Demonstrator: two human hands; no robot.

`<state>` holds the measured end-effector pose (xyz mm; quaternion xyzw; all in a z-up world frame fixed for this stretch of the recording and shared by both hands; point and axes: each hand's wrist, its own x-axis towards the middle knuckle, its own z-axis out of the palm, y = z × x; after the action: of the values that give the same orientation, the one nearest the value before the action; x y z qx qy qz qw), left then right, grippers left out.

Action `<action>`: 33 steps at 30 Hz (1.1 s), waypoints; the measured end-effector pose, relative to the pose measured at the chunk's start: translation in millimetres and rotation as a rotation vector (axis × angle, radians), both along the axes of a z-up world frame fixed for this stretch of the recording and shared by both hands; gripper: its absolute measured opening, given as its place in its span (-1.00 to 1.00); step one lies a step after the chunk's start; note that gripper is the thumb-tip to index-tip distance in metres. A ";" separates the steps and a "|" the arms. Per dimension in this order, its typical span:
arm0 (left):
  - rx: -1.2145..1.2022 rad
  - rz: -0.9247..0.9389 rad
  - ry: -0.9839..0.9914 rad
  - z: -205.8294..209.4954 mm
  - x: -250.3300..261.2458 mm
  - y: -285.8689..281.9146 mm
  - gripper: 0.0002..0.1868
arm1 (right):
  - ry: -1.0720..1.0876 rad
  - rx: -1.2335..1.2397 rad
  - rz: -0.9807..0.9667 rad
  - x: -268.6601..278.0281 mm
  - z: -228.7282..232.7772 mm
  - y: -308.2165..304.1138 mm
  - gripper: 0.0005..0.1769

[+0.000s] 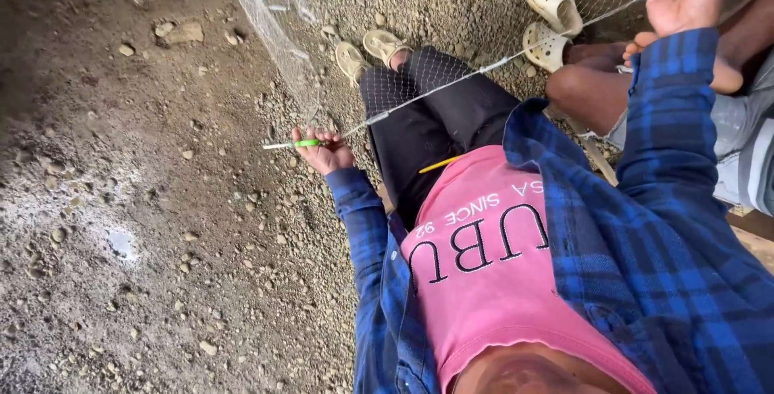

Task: Repairing a fishing net by cutting damaged sections with scissors and weaving new mesh with a shuttle.

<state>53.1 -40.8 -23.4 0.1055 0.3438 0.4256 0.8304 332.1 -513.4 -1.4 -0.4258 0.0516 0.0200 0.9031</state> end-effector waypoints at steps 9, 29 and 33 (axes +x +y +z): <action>0.022 -0.021 -0.015 3.9 -15.3 -8.2 -0.52 | -0.031 0.053 -0.114 -3.1 17.9 28.4 -0.78; -0.056 0.120 -0.125 17.0 -30.6 1.4 -0.55 | 0.022 0.155 -0.214 -12.1 37.4 61.2 -0.69; -0.118 0.186 -0.141 17.1 -39.6 8.0 -0.69 | -0.005 0.378 -0.146 -3.4 14.6 47.6 -0.78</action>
<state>13.5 -32.9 -6.2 -0.0060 0.3175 0.4861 0.8142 328.7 -465.8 13.2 -0.2437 0.0754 -0.0374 0.9662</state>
